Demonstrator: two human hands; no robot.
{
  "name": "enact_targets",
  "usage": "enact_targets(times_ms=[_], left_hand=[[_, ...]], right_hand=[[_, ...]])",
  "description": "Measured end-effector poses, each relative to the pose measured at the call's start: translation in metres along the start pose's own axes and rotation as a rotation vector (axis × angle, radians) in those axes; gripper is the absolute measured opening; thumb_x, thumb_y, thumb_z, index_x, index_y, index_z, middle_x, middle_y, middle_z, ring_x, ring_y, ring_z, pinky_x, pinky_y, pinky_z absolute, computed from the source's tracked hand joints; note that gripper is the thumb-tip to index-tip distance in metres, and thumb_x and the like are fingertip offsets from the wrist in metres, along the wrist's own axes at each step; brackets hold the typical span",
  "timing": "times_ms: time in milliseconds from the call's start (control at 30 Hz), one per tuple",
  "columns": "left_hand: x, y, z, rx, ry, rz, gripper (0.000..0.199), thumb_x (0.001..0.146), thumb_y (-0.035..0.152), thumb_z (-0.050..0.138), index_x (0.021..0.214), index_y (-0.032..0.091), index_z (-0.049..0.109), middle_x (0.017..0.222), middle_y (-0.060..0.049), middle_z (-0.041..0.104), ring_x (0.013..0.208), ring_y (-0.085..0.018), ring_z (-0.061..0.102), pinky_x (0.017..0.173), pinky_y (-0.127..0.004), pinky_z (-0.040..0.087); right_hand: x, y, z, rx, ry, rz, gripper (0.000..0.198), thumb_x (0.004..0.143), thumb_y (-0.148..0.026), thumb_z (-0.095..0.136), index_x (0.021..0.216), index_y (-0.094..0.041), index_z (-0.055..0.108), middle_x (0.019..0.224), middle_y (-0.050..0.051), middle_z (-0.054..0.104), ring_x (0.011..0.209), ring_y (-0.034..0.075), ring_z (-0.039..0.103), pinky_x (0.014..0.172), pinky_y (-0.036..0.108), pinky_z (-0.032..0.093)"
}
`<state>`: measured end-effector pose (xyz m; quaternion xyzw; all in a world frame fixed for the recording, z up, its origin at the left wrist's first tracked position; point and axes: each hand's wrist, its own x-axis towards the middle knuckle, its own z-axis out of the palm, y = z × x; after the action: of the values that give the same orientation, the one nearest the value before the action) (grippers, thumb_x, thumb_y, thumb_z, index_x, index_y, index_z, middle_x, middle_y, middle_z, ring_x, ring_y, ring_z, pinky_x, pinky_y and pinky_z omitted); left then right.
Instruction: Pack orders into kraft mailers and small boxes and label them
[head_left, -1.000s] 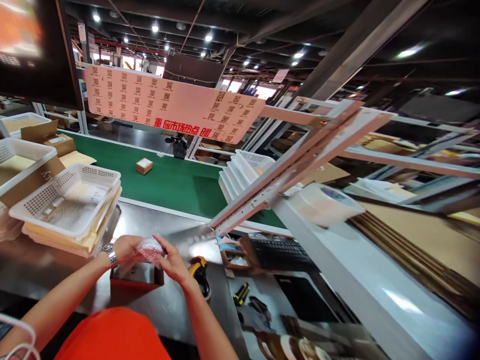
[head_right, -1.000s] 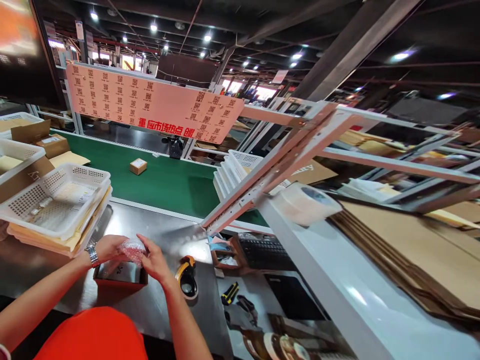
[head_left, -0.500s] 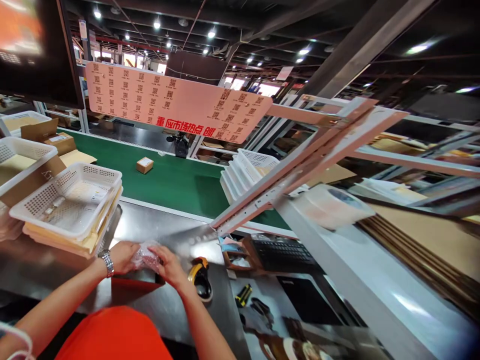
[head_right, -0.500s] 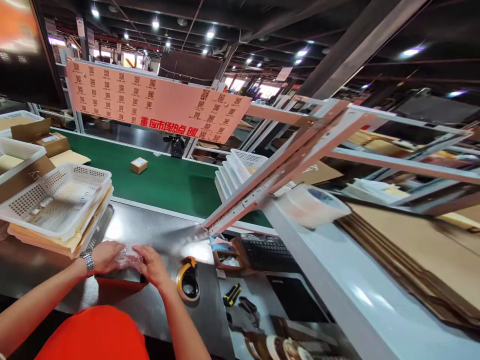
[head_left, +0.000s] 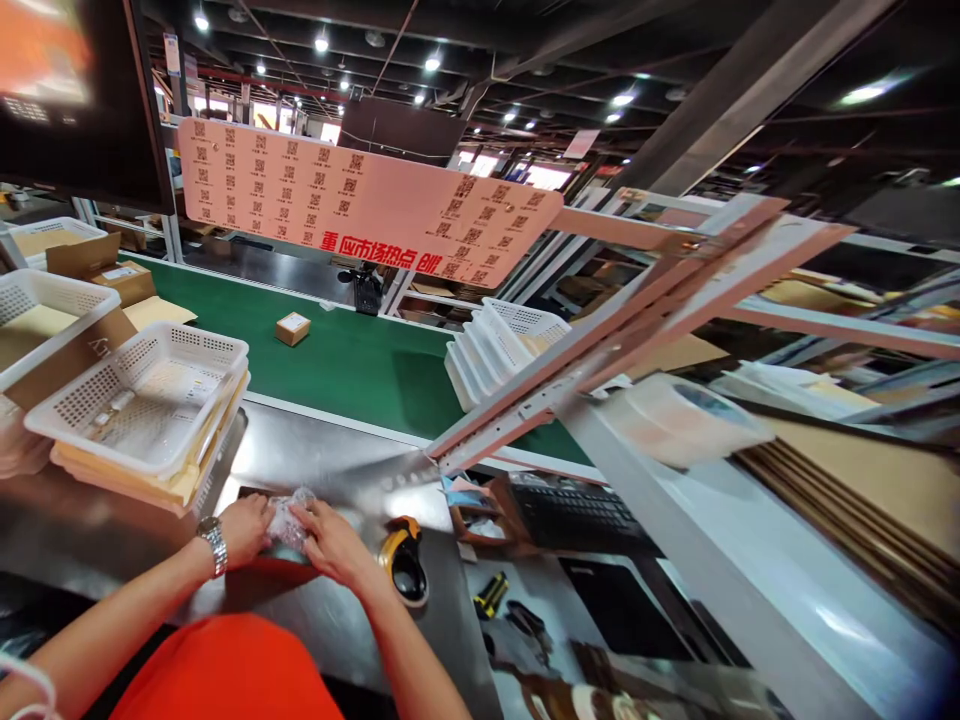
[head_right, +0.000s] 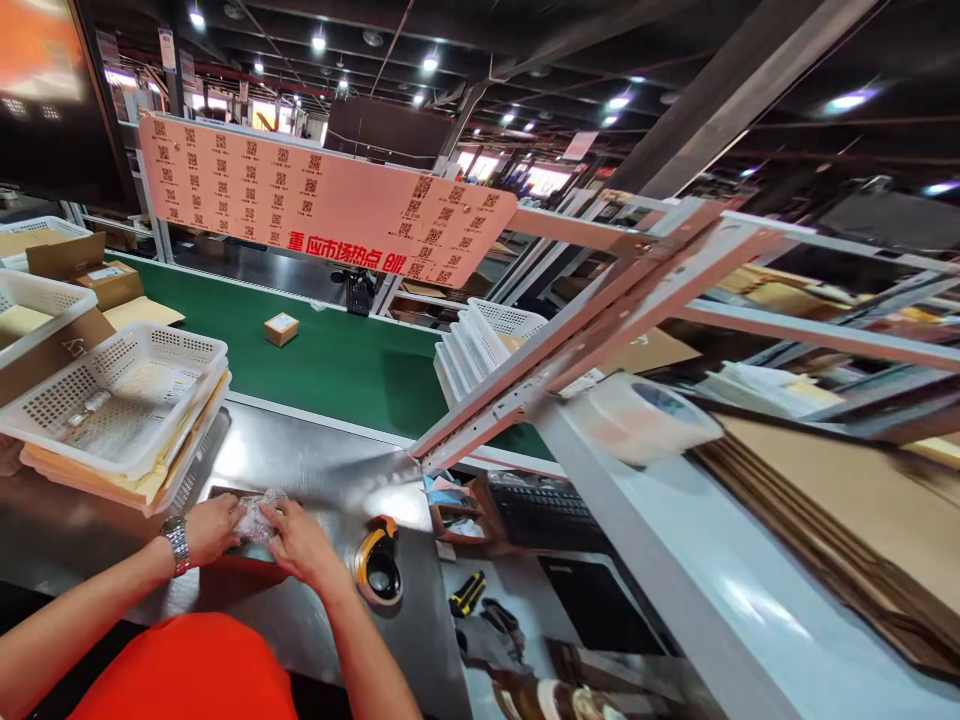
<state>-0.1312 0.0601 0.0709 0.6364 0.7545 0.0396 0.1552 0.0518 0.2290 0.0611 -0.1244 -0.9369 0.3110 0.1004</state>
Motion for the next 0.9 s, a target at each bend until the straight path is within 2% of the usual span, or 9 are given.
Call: enact_targets(times_ms=[100,167,233,300,367,533,633,733,900], left_hand=[[0.006,0.005,-0.005,0.023,-0.088,-0.065,0.044,0.107,0.013,0.052,0.147,0.014,0.071,0.129,-0.023,0.079,0.119,-0.036,0.078,0.100,-0.046,0.064],[0.012,0.007,-0.010,0.036,-0.103,-0.099,0.049,0.107,0.011,0.047,0.151,0.018,0.069,0.130,-0.022,0.079,0.115,-0.035,0.080,0.096,-0.045,0.064],[0.018,0.010,-0.014,0.051,-0.096,-0.123,0.049,0.108,0.010,0.046,0.148,0.019,0.073,0.134,-0.022,0.077,0.118,-0.035,0.079,0.099,-0.046,0.063],[0.022,0.015,-0.017,0.075,-0.052,-0.139,0.046,0.109,0.011,0.044,0.140,0.016,0.078,0.140,-0.023,0.074,0.130,-0.038,0.073,0.108,-0.050,0.060],[0.023,0.020,-0.018,0.090,0.005,-0.159,0.043,0.110,0.011,0.044,0.130,0.013,0.082,0.142,-0.024,0.072,0.138,-0.040,0.068,0.113,-0.052,0.057],[0.009,0.029,-0.008,0.072,0.017,-0.229,0.048,0.107,0.002,0.040,0.138,0.010,0.077,0.134,-0.021,0.075,0.123,-0.033,0.075,0.102,-0.042,0.063],[-0.001,0.027,0.000,0.056,0.016,-0.235,0.054,0.104,-0.003,0.039,0.143,0.011,0.074,0.139,-0.020,0.074,0.124,-0.030,0.074,0.104,-0.039,0.062],[0.000,0.023,0.002,0.036,-0.008,-0.236,0.050,0.103,-0.002,0.044,0.142,0.008,0.074,0.143,-0.023,0.071,0.127,-0.031,0.073,0.107,-0.040,0.061],[0.019,0.020,-0.005,0.031,-0.130,-0.172,0.036,0.096,0.007,0.059,0.124,0.007,0.082,0.142,-0.026,0.071,0.140,-0.038,0.063,0.115,-0.047,0.055]], right_hand=[[-0.006,-0.009,-0.010,-0.088,-0.183,0.010,0.079,0.086,-0.012,0.062,0.164,-0.027,0.061,0.155,0.014,0.068,0.134,0.030,0.068,0.120,0.046,0.055],[-0.007,-0.015,-0.012,-0.160,-0.223,0.037,0.075,0.093,-0.020,0.067,0.168,-0.026,0.056,0.160,0.017,0.063,0.141,0.032,0.062,0.122,0.047,0.053],[-0.002,-0.019,-0.009,-0.311,-0.237,0.084,0.068,0.100,-0.022,0.066,0.167,-0.028,0.057,0.156,0.017,0.065,0.139,0.033,0.061,0.117,0.047,0.054],[0.006,-0.022,-0.002,-0.457,-0.234,0.126,0.060,0.105,-0.018,0.058,0.162,-0.034,0.063,0.147,0.015,0.071,0.131,0.032,0.062,0.109,0.045,0.055],[0.016,-0.023,0.006,-0.514,-0.231,0.136,0.052,0.109,-0.018,0.051,0.154,-0.035,0.070,0.137,0.013,0.076,0.122,0.031,0.063,0.101,0.042,0.054],[0.030,-0.021,0.018,-0.468,-0.225,0.151,0.038,0.114,-0.024,0.050,0.122,-0.024,0.087,0.112,0.013,0.084,0.108,0.030,0.068,0.092,0.039,0.054],[0.029,-0.017,0.022,-0.448,-0.172,0.183,0.037,0.113,-0.019,0.051,0.122,-0.022,0.087,0.123,0.013,0.084,0.115,0.029,0.070,0.098,0.038,0.055],[0.027,-0.013,0.027,-0.426,-0.118,0.222,0.036,0.112,-0.016,0.052,0.125,-0.020,0.085,0.139,0.014,0.080,0.123,0.028,0.070,0.104,0.037,0.056],[0.033,-0.009,0.042,-0.385,-0.122,0.251,0.035,0.107,-0.011,0.053,0.109,-0.016,0.088,0.123,0.017,0.083,0.112,0.028,0.074,0.098,0.037,0.059]])
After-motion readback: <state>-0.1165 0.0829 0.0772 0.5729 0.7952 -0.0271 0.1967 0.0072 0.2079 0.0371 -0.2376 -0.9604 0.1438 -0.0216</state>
